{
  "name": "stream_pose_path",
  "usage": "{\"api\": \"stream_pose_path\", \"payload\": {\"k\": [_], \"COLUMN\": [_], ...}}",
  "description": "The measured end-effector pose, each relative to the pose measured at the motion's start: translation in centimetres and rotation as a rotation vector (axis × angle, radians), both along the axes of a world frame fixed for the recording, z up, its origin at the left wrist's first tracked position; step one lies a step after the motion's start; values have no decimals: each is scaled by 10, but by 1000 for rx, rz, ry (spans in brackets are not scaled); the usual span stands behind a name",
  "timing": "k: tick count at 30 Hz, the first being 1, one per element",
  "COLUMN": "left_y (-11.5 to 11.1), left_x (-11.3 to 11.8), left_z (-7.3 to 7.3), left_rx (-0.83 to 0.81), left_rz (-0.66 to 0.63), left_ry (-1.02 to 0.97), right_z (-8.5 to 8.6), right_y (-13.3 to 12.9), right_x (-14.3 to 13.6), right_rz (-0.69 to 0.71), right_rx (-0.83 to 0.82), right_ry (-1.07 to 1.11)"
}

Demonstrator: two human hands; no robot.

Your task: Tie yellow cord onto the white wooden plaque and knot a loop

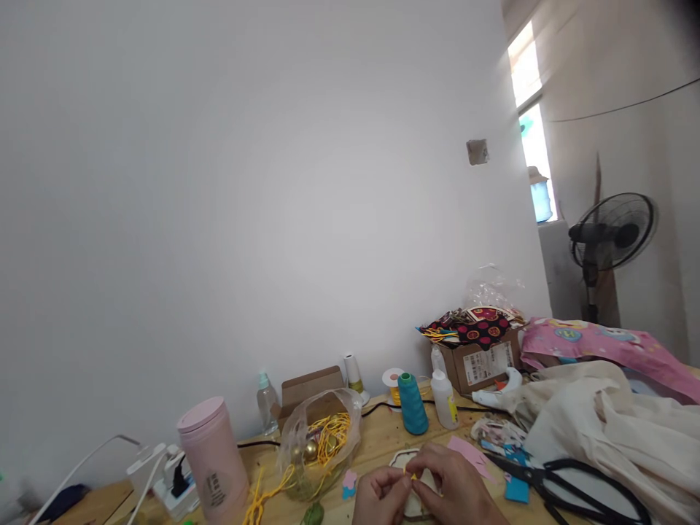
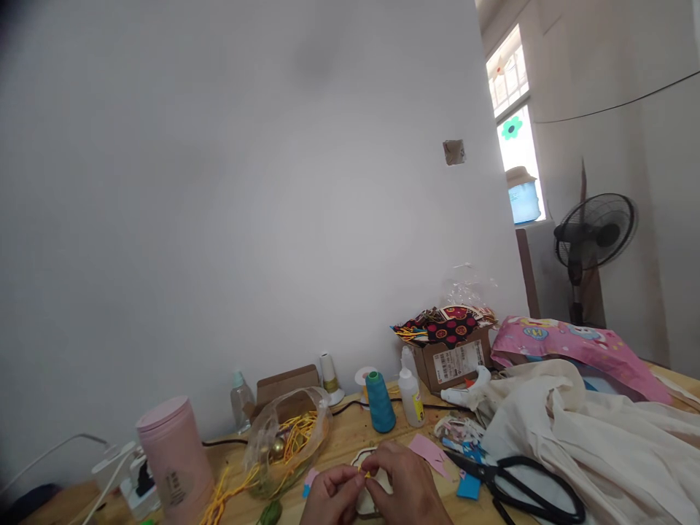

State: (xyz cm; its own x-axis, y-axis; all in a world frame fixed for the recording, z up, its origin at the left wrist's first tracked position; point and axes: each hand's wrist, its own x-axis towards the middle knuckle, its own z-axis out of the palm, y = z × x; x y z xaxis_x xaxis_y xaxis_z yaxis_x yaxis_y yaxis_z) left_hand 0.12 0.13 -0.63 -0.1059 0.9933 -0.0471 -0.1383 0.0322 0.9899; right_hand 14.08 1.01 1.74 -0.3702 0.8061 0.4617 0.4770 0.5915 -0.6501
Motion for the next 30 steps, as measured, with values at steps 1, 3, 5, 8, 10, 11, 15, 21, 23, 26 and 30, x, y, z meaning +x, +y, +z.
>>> {"api": "stream_pose_path", "payload": {"k": [1,3,5,8,10,11,15,21,23,26,30], "left_y": [0,0,0,0,0,0,0,0,0,1,0], "left_x": [-1,-1,-2,-2,-2,-2,-3,-5,-4,-2,2], "left_z": [0,1,2,4,5,6,8,8,6,2,1], "left_rx": [6,19,41,49,55,61,82,115,153,201,224], "left_rz": [-13,-10,19,33,45,56,71,60,88,147,127], "left_ry": [-6,-23,-33,-44,-54,-62,-82,-46,-22,-25,-47], "right_z": [0,0,-1,-2,-3,-3,-4,-6,-6,-4,-3], "right_y": [0,1,2,3,3,3,3,3,3,3,4], "right_x": [0,0,0,-1,-1,-1,-1,-1,-1,-1,-1], "right_rz": [-4,-13,-25,-46,-52,-53,-47,-35,-22,28,103], "right_rx": [-4,-15,-21,-18,-14,-11,4,-6,-7,-16,-96], "right_ry": [-7,-17,-16,-9,-11,-14,-21,1,17,39,99]}}
